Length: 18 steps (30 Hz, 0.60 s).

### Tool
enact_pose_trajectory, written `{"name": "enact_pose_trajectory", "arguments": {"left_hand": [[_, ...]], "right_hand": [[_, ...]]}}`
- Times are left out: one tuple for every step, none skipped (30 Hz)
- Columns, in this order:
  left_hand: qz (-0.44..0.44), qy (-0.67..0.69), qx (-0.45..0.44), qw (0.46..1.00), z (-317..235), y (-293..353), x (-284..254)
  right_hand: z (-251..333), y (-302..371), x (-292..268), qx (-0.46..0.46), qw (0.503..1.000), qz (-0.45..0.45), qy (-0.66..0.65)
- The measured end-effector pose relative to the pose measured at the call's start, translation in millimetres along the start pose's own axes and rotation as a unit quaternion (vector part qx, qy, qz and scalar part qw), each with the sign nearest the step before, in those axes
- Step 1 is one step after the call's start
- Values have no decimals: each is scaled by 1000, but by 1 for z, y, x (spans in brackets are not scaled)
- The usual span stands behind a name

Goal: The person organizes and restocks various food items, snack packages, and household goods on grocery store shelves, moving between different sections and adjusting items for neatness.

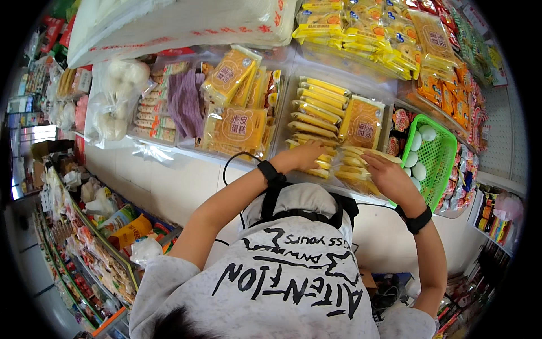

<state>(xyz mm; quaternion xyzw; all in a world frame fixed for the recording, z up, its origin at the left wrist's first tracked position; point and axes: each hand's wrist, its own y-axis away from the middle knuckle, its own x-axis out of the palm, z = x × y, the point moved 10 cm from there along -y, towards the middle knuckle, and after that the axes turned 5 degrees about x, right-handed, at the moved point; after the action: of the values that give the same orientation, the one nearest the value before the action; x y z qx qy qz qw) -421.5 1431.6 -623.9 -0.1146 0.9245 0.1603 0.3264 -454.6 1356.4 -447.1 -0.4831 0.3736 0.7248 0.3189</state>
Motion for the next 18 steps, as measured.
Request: {"name": "enact_pose_trajectory", "arguments": {"left_hand": [[13,9,-10,1000,0,0,1],[25,17,-21,999,-1,-1,0],[52,21,-30,998,-2,-1,-1],[22,27,-33,999,-2,-3,-6],[-8,31,-36,999,2,-7,-6],[-38,38,-39,998,11,-13,-3],[-59,141,22,988,40,-37,23],[-88,281,35,955,39,-38,18],[-116,415,46,901,39,-36,15],[-143,539,56,828,41,-34,11],[-78,622,-47,778,32,-27,12],[-94,682,-34,725,13,-21,-12],[-111,737,-18,667,-3,-17,-34],[-122,787,0,604,-19,-12,-55],[-121,813,21,569,-35,-3,-75],[-128,823,19,553,-34,-1,-81],[-140,833,15,535,-31,2,-86],[-151,843,11,517,-28,5,-91]], "right_hand": [[-2,2,-13,7,1000,-20,-17],[-10,6,-25,54,996,-9,-68],[-17,10,-37,99,988,1,-118],[-25,13,-43,144,975,12,-169],[-29,16,-57,117,973,-62,-189],[-32,16,-70,119,969,-96,-192],[-28,10,-89,107,967,-126,-193],[-30,11,-102,109,961,-160,-199],[-43,12,-103,173,930,-172,-275],[-55,14,-97,221,896,-171,-345],[-69,21,-88,272,851,-172,-414],[-79,22,-80,311,804,-168,-478],[-79,17,-79,305,784,-178,-510],[-84,15,-72,297,753,-199,-552],[-93,15,-57,288,719,-220,-594],[-98,15,-48,277,682,-238,-633],[-95,9,-47,265,654,-259,-659],[-95,7,-41,274,636,-262,-672]]}}
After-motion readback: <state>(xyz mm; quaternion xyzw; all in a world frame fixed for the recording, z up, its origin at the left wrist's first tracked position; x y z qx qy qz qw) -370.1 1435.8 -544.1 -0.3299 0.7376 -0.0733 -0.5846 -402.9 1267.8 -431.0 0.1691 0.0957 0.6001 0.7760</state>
